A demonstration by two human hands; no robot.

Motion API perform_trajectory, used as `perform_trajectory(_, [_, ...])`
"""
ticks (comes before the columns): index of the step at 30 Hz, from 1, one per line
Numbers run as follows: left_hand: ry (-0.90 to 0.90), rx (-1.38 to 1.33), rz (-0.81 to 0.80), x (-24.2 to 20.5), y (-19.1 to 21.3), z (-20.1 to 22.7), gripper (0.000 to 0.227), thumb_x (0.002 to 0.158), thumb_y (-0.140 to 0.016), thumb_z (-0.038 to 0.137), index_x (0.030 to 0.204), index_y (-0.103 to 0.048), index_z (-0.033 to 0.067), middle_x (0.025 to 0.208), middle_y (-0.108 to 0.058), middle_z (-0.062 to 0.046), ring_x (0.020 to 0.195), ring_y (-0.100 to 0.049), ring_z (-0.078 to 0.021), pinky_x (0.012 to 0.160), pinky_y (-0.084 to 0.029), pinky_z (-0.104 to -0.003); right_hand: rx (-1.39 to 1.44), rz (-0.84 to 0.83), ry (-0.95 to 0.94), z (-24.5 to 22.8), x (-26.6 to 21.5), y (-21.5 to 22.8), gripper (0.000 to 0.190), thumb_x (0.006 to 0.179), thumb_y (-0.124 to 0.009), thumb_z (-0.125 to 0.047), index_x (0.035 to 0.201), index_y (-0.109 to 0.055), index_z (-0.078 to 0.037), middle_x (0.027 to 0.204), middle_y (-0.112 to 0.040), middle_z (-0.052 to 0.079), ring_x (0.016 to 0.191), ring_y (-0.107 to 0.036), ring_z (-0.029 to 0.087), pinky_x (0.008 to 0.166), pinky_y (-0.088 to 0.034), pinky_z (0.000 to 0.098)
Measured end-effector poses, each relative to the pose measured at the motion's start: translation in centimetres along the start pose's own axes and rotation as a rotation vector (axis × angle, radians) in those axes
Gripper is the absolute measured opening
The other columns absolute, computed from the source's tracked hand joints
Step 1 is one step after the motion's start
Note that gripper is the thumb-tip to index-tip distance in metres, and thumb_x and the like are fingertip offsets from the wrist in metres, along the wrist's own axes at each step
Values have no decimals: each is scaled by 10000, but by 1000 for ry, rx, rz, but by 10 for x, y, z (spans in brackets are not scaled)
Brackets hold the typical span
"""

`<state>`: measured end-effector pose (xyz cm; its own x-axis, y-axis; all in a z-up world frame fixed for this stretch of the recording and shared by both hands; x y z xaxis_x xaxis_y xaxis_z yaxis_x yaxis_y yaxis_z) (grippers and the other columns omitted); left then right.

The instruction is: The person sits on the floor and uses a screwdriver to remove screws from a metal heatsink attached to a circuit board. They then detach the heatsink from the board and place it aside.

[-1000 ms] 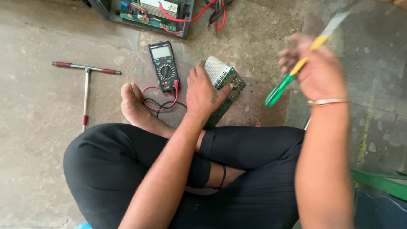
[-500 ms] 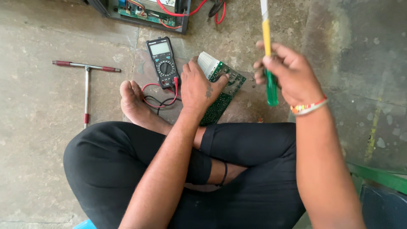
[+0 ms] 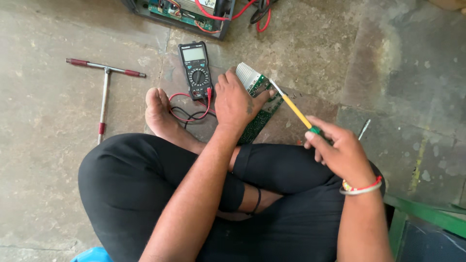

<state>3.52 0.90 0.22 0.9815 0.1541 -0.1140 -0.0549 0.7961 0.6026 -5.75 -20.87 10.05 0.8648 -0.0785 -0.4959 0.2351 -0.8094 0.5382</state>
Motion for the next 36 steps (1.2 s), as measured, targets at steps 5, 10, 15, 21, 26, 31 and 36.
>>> perform_trajectory(5, [10,17,7,1,0,1,970,640,-906,558,1263,-499,-66,1158,-571,-214,1103,-583,-407,918,-496,-457,-55,91,38,2,-15,-6,468,920,-700,-168,1379,-663,-83,744,-702,15,544,-522,61,510,-460,236])
perform_trajectory(10, [4,20,22,2,-2,0,953,671,-893,547,1267,-498,-84,1167,-567,-228,1105,-581,-409,920,-496,-451,-126,104,-7,-2,-13,-6,471,905,-715,-199,1372,-679,-145,730,-714,9,537,-525,75,516,-457,248])
perform_trajectory(15, [-26,5,44,0,-4,-2,947,677,-891,509,1287,-493,-95,1164,-570,-235,1102,-579,-409,932,-491,-449,-223,135,73,-4,-14,-6,455,911,-724,-209,1361,-686,-160,752,-735,20,653,-607,78,594,-488,258])
perform_trajectory(21, [-20,8,21,0,-5,-3,949,673,-898,528,1254,-496,-106,1154,-569,-245,1097,-573,-421,932,-486,-457,-302,143,195,-9,-14,-4,433,920,-722,-237,1346,-689,-166,854,-769,101,785,-741,184,731,-547,303])
perform_trajectory(26, [-49,5,31,-1,-4,-1,945,680,-896,508,1265,-494,-116,1148,-566,-246,1085,-569,-421,929,-483,-455,-648,225,191,-37,-20,-1,429,905,-731,-288,1330,-732,-227,946,-740,202,850,-706,373,722,-538,383])
perform_trajectory(31, [-45,-11,31,1,-7,-3,958,666,-902,506,1247,-486,-133,1147,-553,-255,1087,-549,-425,937,-473,-457,-691,146,141,-58,-18,10,523,884,-728,-280,1393,-643,-199,961,-749,170,698,-678,316,663,-519,390])
perform_trajectory(36, [-53,-38,55,0,-9,-6,938,687,-901,487,1265,-487,-125,1144,-551,-241,1086,-543,-409,951,-468,-454,-142,-140,-2,-42,6,25,451,942,-616,-189,1380,-639,-82,906,-761,19,644,-583,126,580,-495,290])
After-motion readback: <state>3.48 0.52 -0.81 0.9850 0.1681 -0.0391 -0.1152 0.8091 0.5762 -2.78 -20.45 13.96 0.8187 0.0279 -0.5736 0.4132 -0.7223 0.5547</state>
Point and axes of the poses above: each hand's wrist, its own x-axis towards the middle knuckle, its own y-axis out of the back of the hand, z = x × y, the point moved 3 cm from there along x, towards the middle knuckle
